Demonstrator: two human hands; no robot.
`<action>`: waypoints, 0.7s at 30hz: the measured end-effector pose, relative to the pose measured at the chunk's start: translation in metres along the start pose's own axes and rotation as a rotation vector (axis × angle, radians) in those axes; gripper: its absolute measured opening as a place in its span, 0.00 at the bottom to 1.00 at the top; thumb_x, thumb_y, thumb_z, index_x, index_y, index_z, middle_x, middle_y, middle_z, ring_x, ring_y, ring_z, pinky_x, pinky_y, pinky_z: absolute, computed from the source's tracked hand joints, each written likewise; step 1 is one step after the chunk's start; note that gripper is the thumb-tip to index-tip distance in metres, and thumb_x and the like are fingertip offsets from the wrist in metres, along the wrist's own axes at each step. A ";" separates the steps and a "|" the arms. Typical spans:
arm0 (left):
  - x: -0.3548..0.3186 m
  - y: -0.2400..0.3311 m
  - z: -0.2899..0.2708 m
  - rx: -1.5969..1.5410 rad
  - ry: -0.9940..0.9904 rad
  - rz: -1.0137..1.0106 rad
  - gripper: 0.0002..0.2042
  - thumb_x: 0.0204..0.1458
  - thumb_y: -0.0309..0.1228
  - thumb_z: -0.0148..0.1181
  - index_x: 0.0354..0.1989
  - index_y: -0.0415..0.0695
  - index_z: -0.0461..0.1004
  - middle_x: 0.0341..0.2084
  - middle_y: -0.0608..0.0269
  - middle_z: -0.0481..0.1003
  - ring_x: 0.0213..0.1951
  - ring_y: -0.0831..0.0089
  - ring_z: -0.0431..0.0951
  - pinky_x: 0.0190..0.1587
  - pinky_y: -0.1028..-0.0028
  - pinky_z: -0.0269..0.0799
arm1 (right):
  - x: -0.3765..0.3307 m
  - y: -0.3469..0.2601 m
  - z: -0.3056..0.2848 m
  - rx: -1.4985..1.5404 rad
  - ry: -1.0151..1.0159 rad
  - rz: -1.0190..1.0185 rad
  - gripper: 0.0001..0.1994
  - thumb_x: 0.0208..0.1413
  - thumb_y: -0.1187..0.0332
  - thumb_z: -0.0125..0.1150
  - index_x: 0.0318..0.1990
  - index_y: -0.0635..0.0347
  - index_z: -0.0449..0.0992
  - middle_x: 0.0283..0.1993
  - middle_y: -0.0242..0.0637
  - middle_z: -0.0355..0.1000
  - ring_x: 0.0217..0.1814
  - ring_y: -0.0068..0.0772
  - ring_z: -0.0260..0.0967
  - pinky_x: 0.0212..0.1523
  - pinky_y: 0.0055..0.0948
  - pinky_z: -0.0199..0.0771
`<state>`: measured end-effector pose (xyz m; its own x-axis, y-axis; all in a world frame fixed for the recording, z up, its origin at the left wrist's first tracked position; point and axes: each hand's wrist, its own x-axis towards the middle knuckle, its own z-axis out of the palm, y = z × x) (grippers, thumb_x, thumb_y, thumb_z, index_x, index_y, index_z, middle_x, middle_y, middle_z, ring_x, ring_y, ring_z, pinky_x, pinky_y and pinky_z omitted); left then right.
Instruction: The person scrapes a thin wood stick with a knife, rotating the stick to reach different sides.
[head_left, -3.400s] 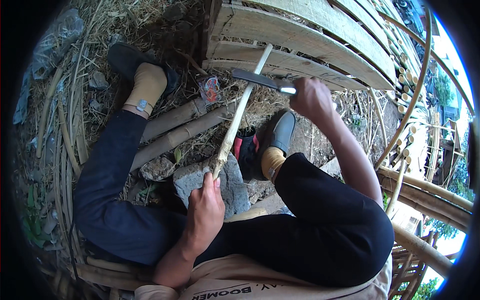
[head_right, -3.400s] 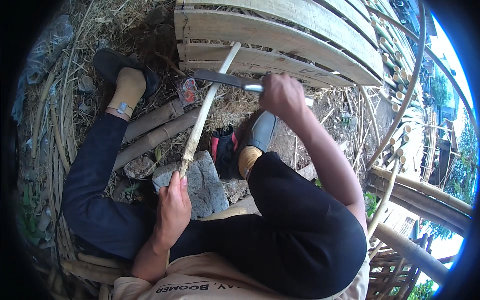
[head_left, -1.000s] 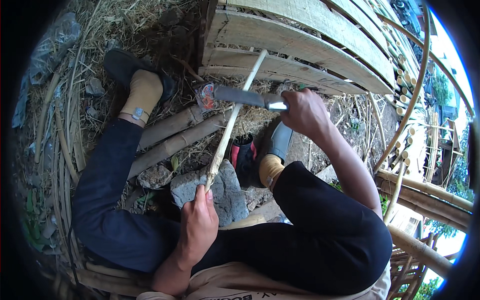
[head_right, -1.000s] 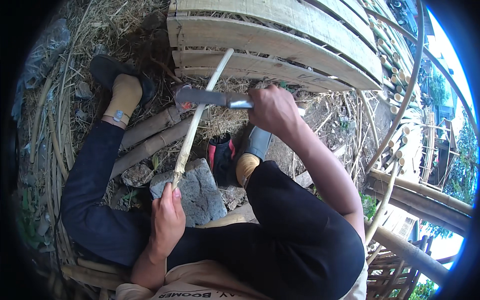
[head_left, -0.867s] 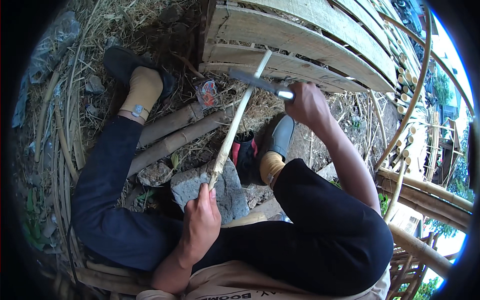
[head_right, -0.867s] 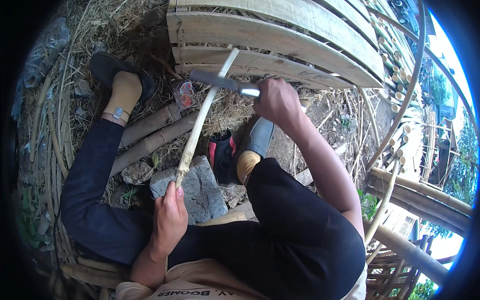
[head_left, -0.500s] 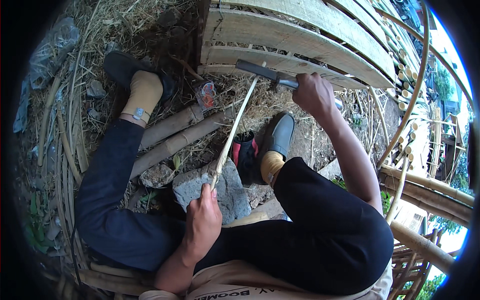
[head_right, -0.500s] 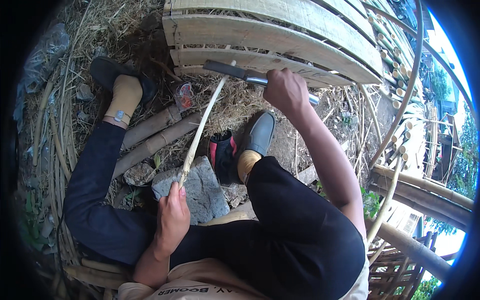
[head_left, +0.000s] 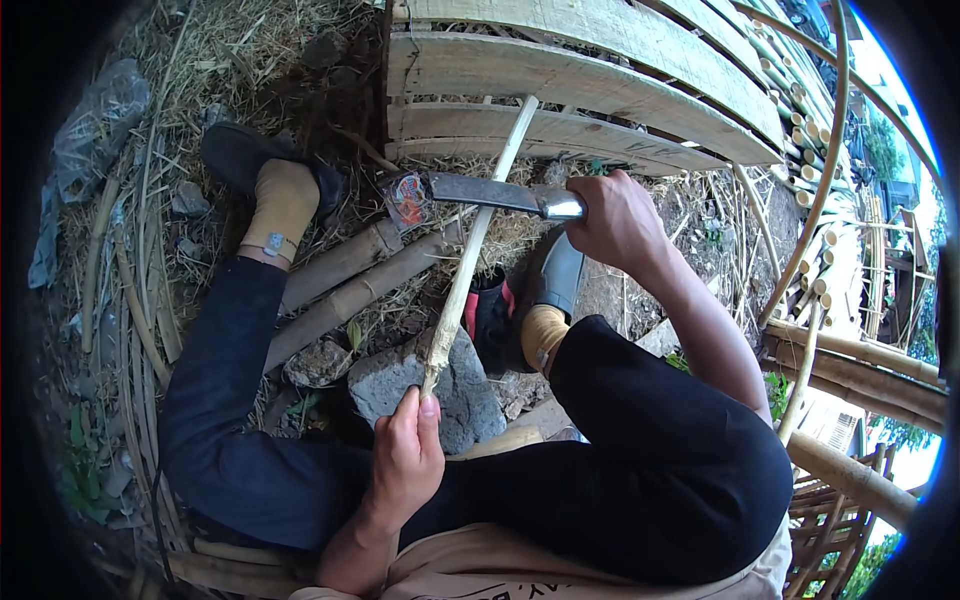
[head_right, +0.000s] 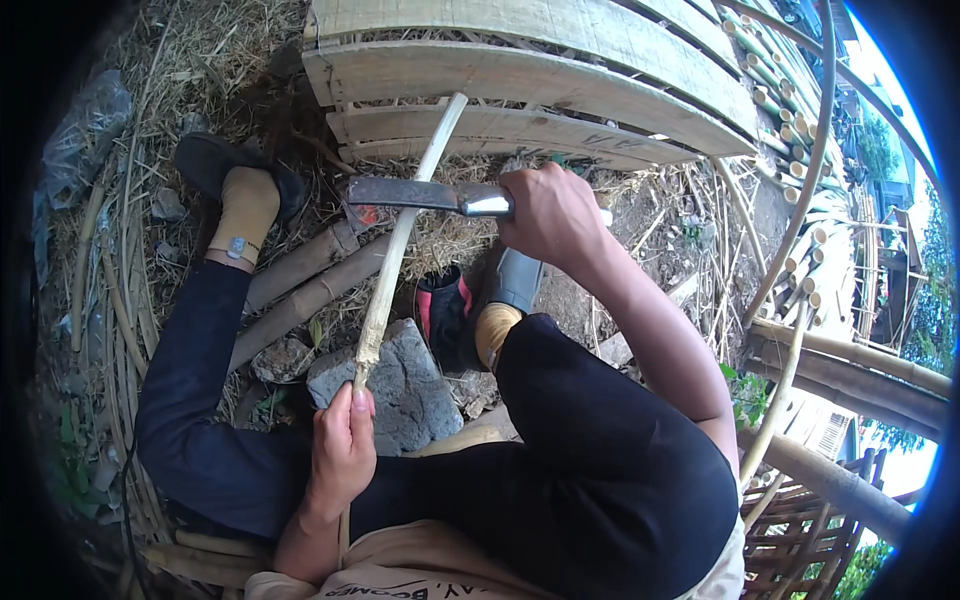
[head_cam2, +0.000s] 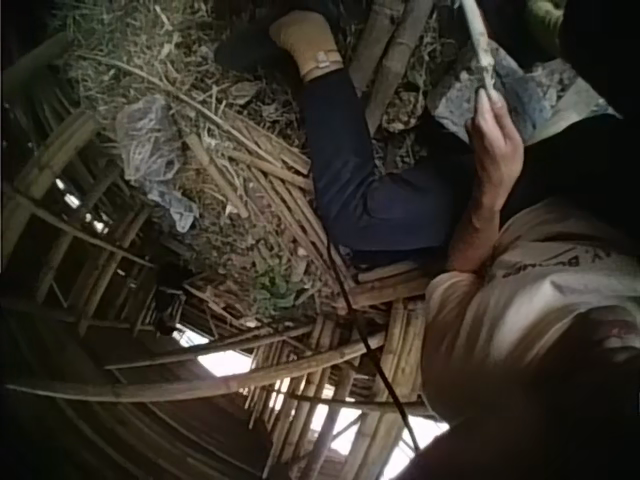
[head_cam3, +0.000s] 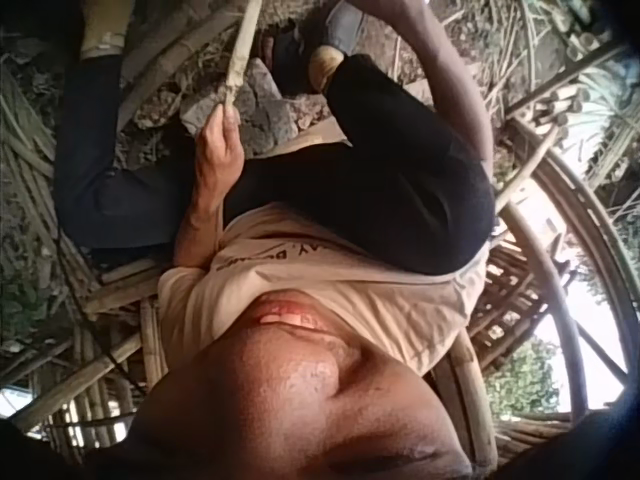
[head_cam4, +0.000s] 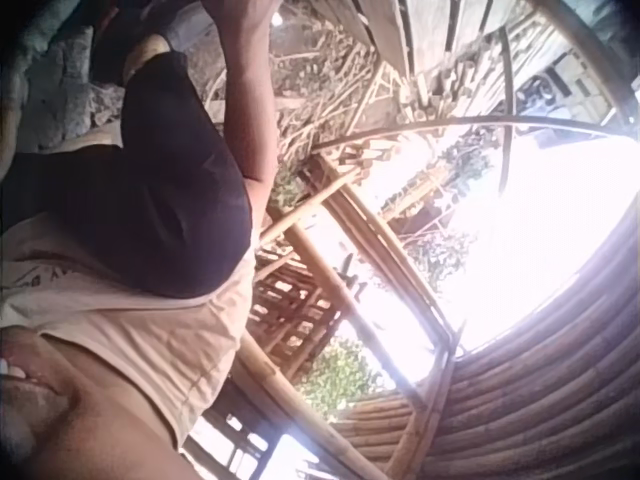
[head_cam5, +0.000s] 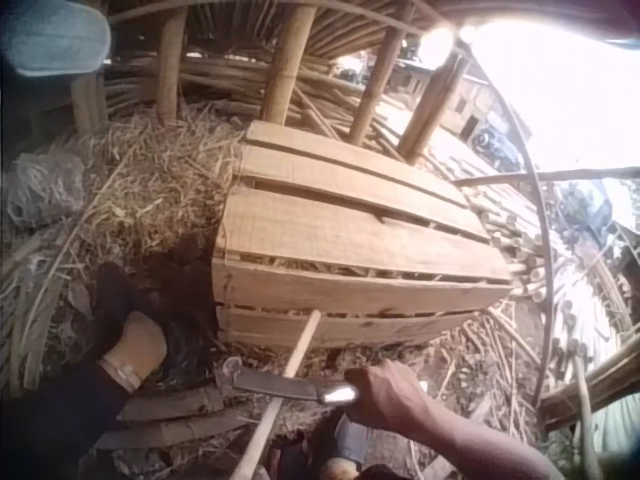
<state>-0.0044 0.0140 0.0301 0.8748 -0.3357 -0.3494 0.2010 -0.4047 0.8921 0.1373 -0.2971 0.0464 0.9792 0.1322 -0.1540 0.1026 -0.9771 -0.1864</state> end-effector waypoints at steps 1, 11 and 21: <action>-0.001 0.000 0.001 0.013 0.012 0.013 0.11 0.69 0.30 0.46 0.33 0.39 0.66 0.16 0.48 0.69 0.21 0.46 0.73 0.24 0.55 0.62 | 0.001 0.003 0.001 0.009 0.014 -0.013 0.07 0.39 0.69 0.60 0.27 0.62 0.77 0.24 0.52 0.74 0.32 0.59 0.75 0.37 0.49 0.76; -0.006 0.000 0.012 0.112 0.040 0.030 0.13 0.69 0.31 0.46 0.30 0.38 0.65 0.15 0.49 0.65 0.17 0.48 0.69 0.22 0.56 0.57 | -0.010 0.022 0.008 0.030 0.027 0.086 0.08 0.38 0.70 0.62 0.28 0.61 0.80 0.25 0.53 0.76 0.31 0.58 0.77 0.38 0.50 0.78; -0.006 0.005 0.011 0.133 -0.035 -0.001 0.11 0.68 0.32 0.46 0.34 0.40 0.66 0.15 0.47 0.68 0.20 0.42 0.71 0.26 0.50 0.62 | -0.019 0.033 0.008 -0.055 0.036 -0.009 0.06 0.38 0.68 0.63 0.26 0.59 0.79 0.22 0.50 0.74 0.28 0.55 0.77 0.34 0.48 0.78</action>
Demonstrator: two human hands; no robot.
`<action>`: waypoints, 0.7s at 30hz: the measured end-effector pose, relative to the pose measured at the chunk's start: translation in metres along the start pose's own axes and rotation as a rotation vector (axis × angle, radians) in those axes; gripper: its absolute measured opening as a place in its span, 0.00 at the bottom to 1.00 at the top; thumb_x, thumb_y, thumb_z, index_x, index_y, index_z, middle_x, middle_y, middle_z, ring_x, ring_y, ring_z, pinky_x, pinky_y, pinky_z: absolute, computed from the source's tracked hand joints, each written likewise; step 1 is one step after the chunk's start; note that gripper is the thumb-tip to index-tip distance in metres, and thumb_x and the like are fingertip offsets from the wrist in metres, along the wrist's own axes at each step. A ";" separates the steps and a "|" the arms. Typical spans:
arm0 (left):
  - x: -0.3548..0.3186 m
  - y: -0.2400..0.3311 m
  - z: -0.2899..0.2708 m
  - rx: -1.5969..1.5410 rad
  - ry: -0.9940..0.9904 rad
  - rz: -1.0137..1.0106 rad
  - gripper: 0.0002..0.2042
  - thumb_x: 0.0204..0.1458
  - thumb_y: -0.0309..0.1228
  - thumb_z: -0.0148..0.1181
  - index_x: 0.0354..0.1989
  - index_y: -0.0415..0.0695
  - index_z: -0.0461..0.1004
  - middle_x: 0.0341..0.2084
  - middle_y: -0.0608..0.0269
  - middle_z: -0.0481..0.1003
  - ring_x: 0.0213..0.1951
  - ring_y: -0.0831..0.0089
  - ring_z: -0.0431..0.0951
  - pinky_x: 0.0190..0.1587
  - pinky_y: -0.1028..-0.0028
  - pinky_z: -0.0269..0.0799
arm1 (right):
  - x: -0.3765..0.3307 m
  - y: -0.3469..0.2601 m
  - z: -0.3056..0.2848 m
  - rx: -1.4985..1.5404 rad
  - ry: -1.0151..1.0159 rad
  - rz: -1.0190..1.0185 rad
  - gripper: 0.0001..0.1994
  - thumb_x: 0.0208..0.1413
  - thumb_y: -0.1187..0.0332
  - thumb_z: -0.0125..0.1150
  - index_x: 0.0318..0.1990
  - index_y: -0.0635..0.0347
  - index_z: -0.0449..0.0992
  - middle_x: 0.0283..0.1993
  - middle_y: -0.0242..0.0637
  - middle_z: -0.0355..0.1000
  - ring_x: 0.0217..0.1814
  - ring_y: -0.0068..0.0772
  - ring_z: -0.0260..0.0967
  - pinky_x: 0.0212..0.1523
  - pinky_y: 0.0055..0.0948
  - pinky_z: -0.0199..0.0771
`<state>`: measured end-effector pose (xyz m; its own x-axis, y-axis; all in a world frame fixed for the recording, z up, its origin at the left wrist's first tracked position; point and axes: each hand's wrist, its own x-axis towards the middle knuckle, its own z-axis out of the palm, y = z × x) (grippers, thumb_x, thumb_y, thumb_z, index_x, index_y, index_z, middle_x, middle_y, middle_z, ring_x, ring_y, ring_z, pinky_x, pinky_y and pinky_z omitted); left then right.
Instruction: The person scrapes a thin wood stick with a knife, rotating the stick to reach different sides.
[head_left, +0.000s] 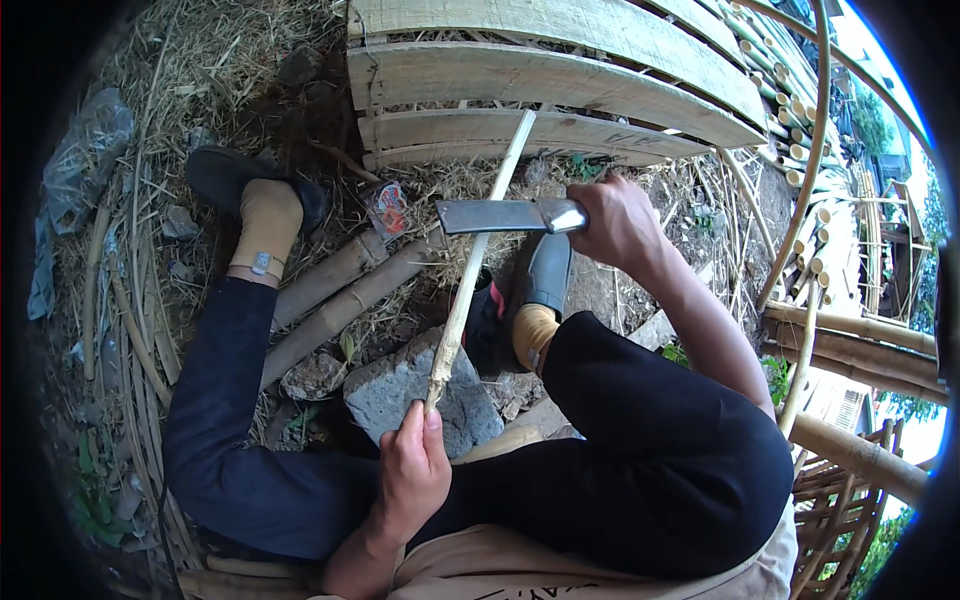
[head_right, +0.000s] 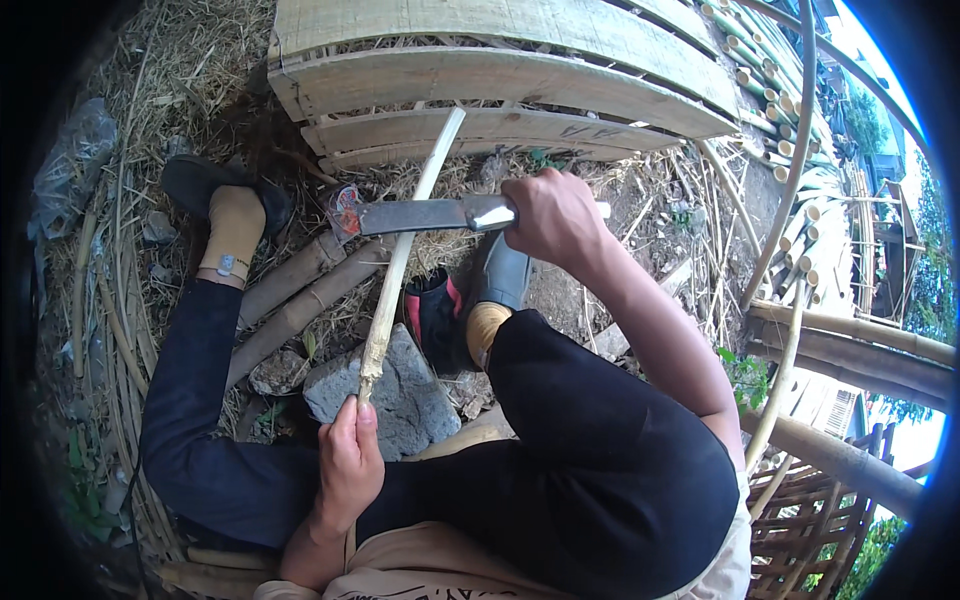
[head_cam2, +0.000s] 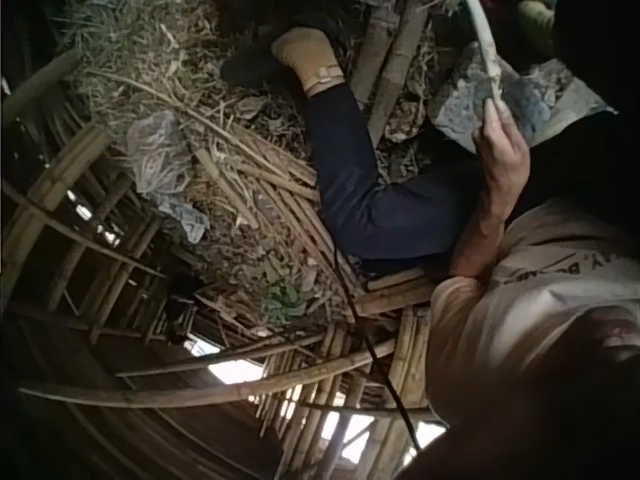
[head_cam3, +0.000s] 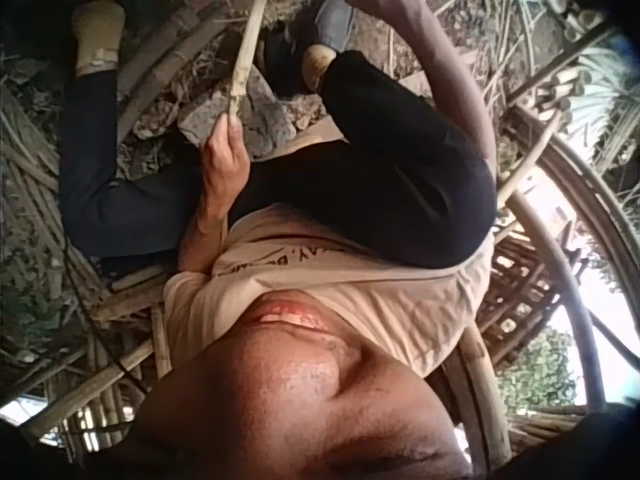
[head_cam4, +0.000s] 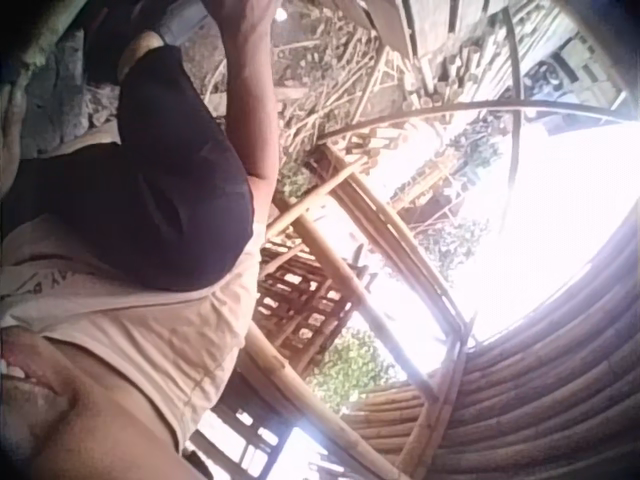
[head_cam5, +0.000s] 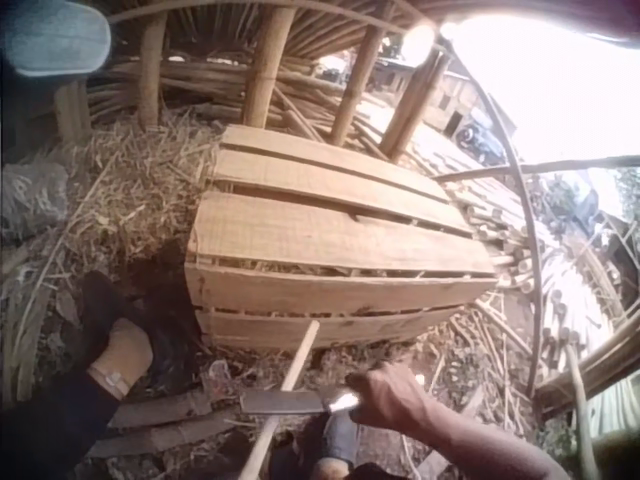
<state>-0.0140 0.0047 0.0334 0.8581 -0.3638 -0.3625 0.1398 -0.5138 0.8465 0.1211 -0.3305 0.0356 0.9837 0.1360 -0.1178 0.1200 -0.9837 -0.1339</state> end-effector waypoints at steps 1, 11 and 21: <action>0.000 -0.002 0.001 0.020 0.006 0.003 0.11 0.68 0.32 0.46 0.34 0.40 0.66 0.15 0.47 0.68 0.20 0.42 0.71 0.26 0.50 0.62 | 0.004 0.003 -0.003 -0.030 0.005 0.040 0.06 0.38 0.69 0.63 0.26 0.59 0.79 0.22 0.50 0.74 0.28 0.55 0.77 0.33 0.48 0.78; -0.001 -0.007 0.010 -0.016 0.002 -0.008 0.10 0.68 0.32 0.47 0.34 0.41 0.67 0.16 0.48 0.68 0.22 0.41 0.72 0.28 0.49 0.63 | 0.010 0.017 -0.004 -0.112 0.090 0.206 0.07 0.39 0.69 0.65 0.28 0.60 0.79 0.22 0.49 0.74 0.26 0.54 0.76 0.33 0.47 0.76; 0.003 -0.006 0.010 -0.031 -0.003 0.011 0.12 0.68 0.32 0.46 0.32 0.40 0.66 0.16 0.46 0.67 0.21 0.42 0.70 0.25 0.52 0.60 | 0.003 0.040 0.012 -0.097 0.086 0.156 0.05 0.42 0.70 0.61 0.27 0.60 0.79 0.22 0.51 0.75 0.26 0.55 0.77 0.34 0.48 0.79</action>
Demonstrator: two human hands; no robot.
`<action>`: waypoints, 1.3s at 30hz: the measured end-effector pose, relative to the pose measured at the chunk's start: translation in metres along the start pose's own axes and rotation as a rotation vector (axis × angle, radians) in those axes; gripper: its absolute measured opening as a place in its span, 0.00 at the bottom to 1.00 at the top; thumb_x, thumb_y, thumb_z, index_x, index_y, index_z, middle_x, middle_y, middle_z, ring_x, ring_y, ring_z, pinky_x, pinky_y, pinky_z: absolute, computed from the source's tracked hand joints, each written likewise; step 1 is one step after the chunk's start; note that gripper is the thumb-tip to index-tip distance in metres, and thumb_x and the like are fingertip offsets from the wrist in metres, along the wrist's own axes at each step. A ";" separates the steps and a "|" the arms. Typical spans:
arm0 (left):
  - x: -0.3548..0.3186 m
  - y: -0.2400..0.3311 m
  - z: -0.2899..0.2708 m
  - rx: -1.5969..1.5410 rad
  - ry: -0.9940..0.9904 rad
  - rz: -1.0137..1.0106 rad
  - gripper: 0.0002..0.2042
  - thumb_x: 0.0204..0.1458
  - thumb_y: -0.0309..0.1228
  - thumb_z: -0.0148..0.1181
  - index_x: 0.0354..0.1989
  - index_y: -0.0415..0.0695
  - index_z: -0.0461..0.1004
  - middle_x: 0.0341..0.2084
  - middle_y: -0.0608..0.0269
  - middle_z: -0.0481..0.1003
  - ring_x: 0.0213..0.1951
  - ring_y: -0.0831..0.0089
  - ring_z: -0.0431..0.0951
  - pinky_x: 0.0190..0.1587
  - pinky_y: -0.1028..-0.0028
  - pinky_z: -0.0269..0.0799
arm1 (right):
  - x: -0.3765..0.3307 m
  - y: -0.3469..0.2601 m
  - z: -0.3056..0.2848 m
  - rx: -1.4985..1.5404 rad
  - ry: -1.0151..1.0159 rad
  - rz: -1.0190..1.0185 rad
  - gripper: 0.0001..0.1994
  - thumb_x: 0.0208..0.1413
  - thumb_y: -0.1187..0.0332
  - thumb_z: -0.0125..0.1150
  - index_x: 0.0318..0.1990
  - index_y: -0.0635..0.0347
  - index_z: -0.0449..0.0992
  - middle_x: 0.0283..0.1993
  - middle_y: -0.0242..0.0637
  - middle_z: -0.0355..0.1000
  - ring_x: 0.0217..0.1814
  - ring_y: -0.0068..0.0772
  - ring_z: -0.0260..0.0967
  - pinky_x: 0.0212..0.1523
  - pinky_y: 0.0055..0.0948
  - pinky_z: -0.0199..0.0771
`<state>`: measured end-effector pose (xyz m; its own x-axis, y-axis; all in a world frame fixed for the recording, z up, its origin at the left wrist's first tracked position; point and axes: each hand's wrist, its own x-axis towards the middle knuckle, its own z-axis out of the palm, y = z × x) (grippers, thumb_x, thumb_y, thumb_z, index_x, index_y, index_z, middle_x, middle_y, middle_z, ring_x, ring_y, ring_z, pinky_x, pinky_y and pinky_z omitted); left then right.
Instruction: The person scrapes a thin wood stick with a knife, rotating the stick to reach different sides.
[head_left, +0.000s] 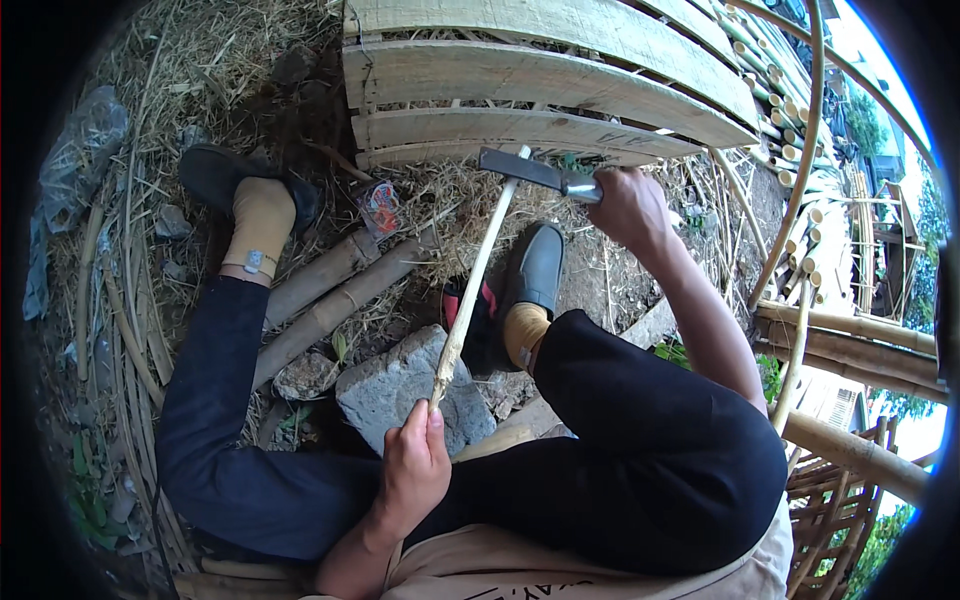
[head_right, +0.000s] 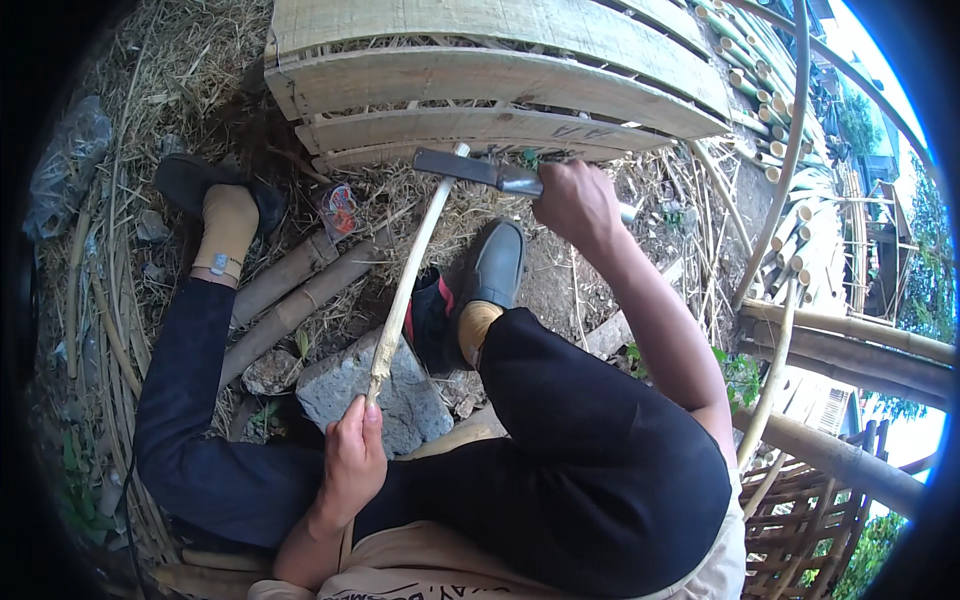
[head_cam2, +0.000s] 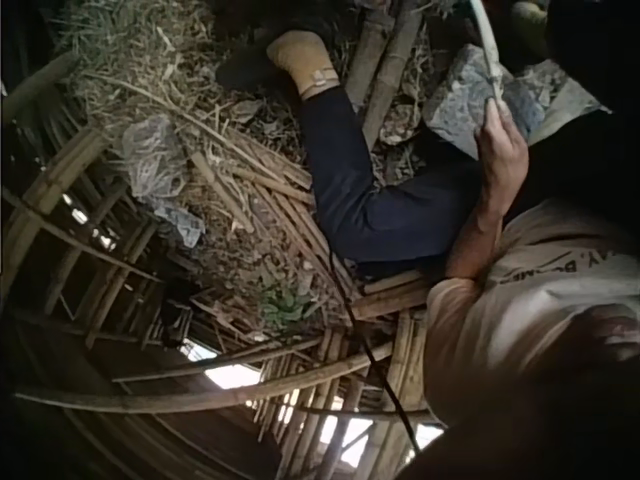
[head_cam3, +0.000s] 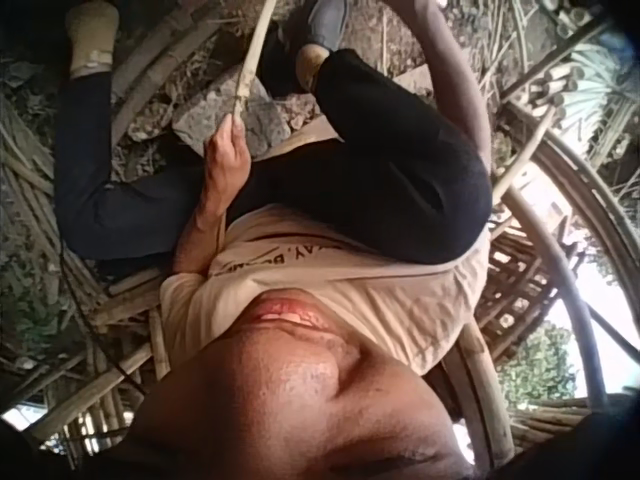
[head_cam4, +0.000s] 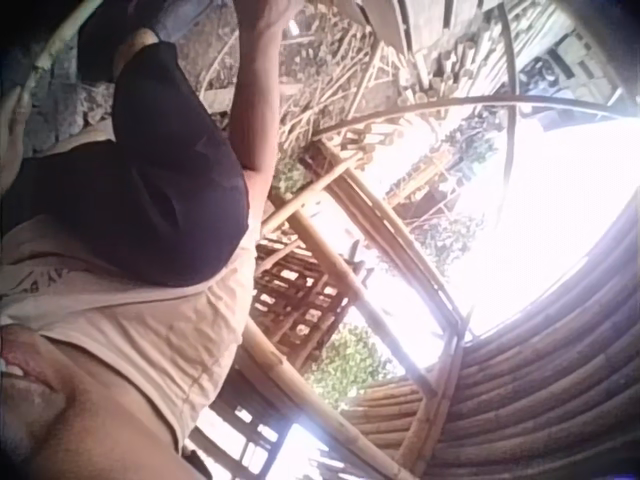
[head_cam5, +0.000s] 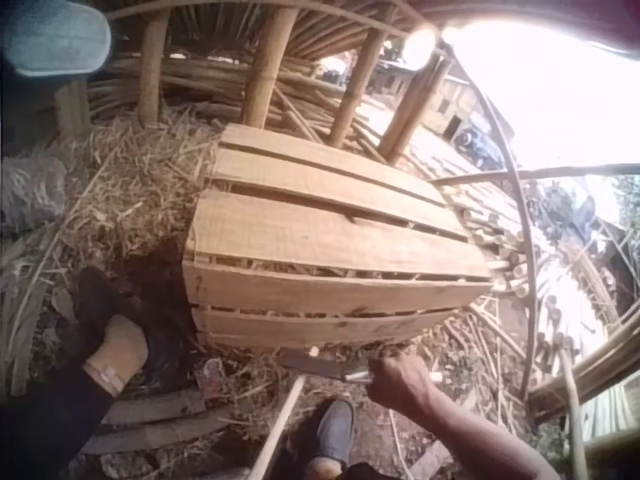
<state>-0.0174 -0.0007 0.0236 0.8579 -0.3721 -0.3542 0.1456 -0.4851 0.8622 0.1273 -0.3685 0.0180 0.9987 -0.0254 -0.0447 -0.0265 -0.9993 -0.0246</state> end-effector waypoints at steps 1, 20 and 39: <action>-0.003 -0.007 0.006 0.022 0.053 0.062 0.13 0.69 0.32 0.46 0.31 0.40 0.65 0.15 0.47 0.65 0.19 0.43 0.69 0.24 0.53 0.58 | -0.006 -0.002 0.001 0.032 -0.031 -0.032 0.05 0.42 0.71 0.61 0.28 0.60 0.79 0.22 0.51 0.75 0.27 0.55 0.77 0.34 0.48 0.79; -0.009 0.003 0.006 0.060 -0.002 0.017 0.08 0.67 0.29 0.47 0.35 0.40 0.66 0.14 0.45 0.68 0.21 0.40 0.72 0.24 0.49 0.62 | -0.017 -0.014 -0.021 0.057 -0.155 -0.065 0.06 0.42 0.69 0.62 0.28 0.60 0.80 0.22 0.51 0.75 0.28 0.54 0.78 0.35 0.49 0.78; -0.008 0.002 0.007 0.049 -0.022 0.011 0.08 0.66 0.28 0.48 0.34 0.39 0.66 0.15 0.46 0.68 0.21 0.40 0.73 0.24 0.50 0.62 | -0.006 0.009 -0.015 0.061 -0.067 0.111 0.09 0.43 0.69 0.61 0.31 0.63 0.81 0.25 0.55 0.76 0.30 0.59 0.77 0.39 0.50 0.79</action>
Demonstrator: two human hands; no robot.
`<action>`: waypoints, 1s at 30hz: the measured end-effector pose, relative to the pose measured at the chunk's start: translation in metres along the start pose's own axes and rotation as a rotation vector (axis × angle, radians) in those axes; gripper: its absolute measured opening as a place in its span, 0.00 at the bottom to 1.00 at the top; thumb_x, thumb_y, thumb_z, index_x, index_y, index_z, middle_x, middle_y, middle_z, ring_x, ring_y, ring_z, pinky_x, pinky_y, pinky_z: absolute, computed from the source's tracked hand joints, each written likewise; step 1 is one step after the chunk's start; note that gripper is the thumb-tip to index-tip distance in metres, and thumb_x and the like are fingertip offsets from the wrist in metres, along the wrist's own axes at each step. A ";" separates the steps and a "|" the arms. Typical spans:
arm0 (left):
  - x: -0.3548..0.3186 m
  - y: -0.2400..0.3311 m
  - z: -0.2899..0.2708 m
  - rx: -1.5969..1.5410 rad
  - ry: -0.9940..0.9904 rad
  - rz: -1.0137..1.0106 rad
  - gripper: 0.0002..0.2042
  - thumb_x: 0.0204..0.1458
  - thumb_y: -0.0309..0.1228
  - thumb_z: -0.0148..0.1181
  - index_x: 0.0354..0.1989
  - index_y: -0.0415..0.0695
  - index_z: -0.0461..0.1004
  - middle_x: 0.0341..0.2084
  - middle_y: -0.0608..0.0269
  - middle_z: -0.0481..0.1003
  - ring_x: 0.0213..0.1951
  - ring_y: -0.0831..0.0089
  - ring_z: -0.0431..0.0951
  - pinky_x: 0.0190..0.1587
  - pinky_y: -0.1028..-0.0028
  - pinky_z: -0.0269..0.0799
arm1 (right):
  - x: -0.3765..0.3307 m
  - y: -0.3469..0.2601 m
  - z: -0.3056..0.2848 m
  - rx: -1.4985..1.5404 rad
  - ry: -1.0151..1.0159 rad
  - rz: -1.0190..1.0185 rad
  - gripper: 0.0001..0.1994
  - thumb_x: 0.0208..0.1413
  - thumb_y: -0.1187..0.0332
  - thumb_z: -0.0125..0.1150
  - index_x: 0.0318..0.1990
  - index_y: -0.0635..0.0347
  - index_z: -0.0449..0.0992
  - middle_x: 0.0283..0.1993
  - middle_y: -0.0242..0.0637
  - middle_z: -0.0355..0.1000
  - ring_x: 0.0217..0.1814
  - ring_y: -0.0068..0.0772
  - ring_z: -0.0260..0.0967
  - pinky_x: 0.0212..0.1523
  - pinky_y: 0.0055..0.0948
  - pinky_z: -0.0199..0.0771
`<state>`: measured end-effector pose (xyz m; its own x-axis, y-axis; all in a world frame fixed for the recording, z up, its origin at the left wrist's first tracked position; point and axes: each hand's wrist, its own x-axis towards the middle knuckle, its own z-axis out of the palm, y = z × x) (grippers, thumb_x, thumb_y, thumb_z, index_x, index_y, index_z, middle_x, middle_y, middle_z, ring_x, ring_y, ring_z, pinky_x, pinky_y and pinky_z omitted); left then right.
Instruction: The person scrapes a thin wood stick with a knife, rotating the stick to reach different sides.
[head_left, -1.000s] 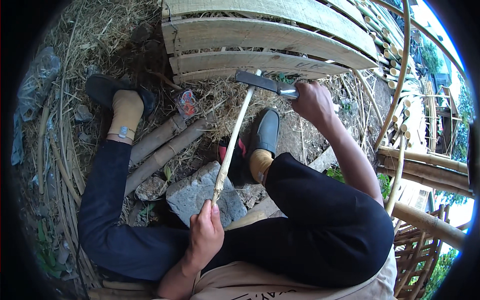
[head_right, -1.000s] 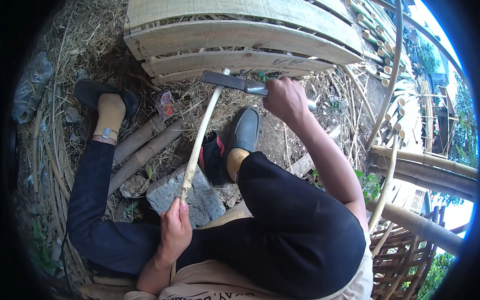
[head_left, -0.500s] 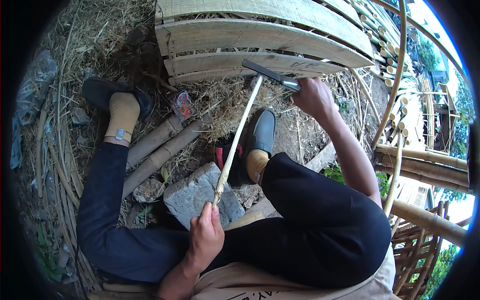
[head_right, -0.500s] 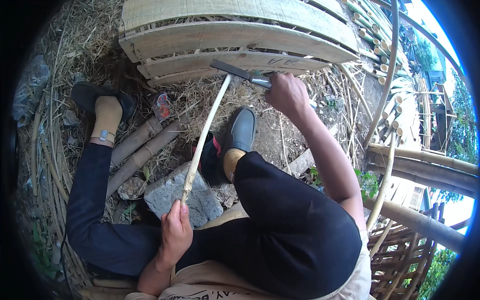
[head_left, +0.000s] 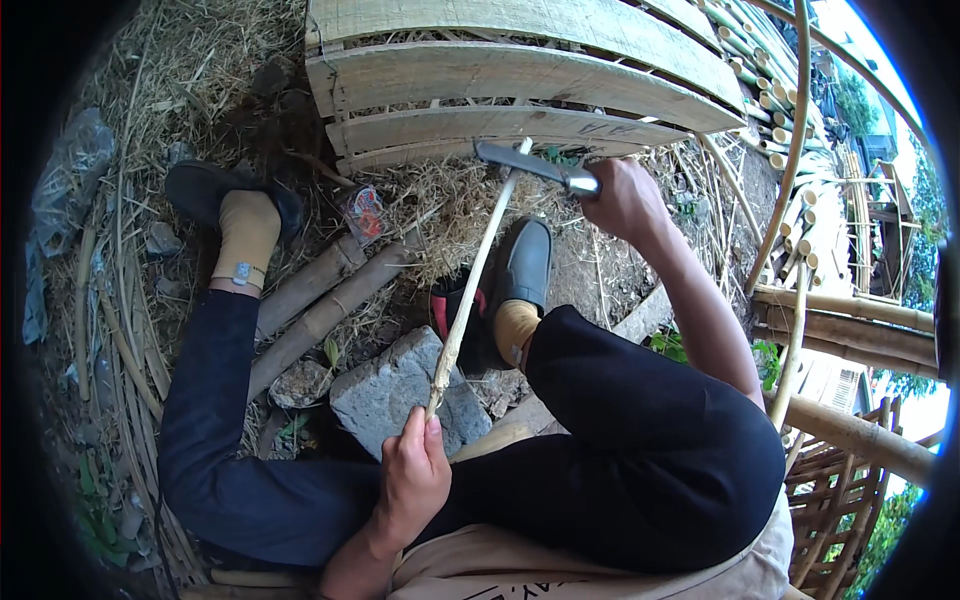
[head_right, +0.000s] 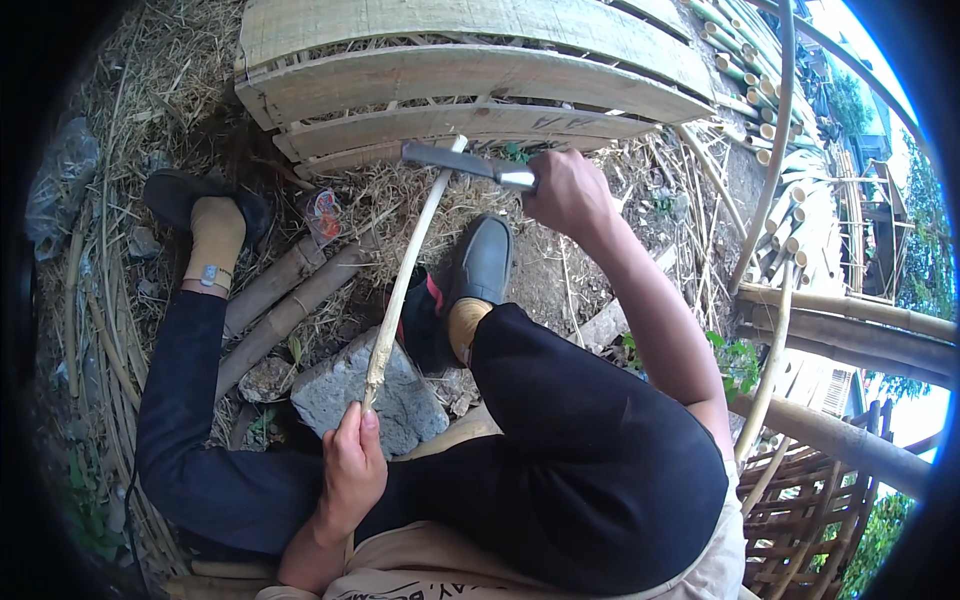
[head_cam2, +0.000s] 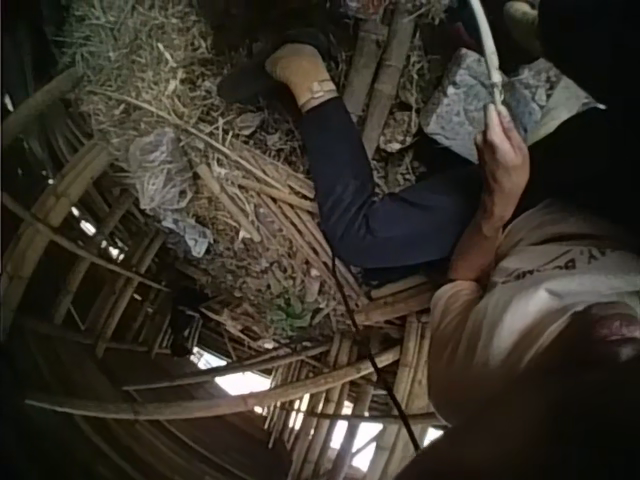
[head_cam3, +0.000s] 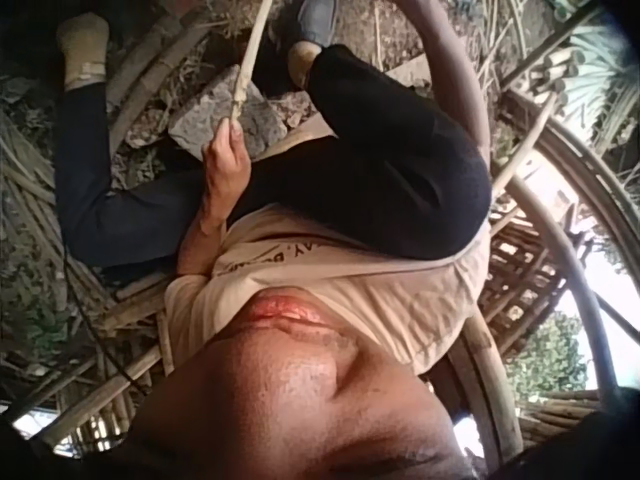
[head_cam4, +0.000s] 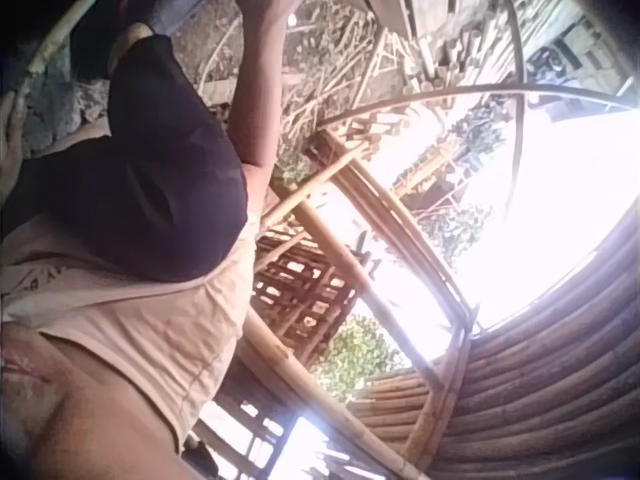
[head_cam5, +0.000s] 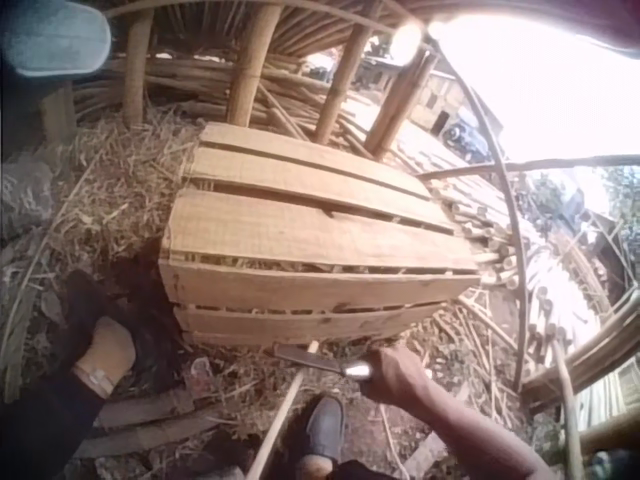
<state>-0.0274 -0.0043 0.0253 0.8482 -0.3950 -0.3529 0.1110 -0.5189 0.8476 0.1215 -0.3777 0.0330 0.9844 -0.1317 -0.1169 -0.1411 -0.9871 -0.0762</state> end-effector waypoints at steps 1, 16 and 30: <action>0.001 0.001 0.002 0.009 -0.006 0.005 0.08 0.66 0.28 0.48 0.34 0.39 0.66 0.15 0.45 0.68 0.21 0.40 0.73 0.24 0.50 0.62 | 0.002 0.009 0.002 -0.015 0.025 0.033 0.09 0.43 0.69 0.61 0.31 0.63 0.81 0.25 0.55 0.76 0.30 0.58 0.78 0.39 0.50 0.79; 0.009 -0.027 -0.003 -0.301 -0.071 -0.027 0.16 0.70 0.34 0.45 0.29 0.39 0.63 0.13 0.57 0.64 0.13 0.63 0.67 0.20 0.62 0.59 | -0.028 -0.037 -0.018 0.172 -0.053 -0.150 0.12 0.52 0.62 0.67 0.32 0.63 0.77 0.23 0.51 0.74 0.28 0.55 0.76 0.34 0.46 0.75; 0.017 -0.026 -0.019 -1.084 -0.360 -0.379 0.16 0.73 0.43 0.39 0.35 0.47 0.61 0.14 0.77 0.52 0.12 0.89 0.47 0.14 0.81 0.42 | -0.051 -0.089 0.024 0.189 -0.237 -0.331 0.12 0.40 0.67 0.64 0.36 0.55 0.82 0.26 0.47 0.77 0.30 0.55 0.77 0.36 0.47 0.79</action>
<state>-0.0062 0.0167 0.0045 0.4935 -0.6338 -0.5956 0.8460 0.1909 0.4978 0.0809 -0.2813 0.0222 0.9317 0.2343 -0.2776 0.1387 -0.9357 -0.3243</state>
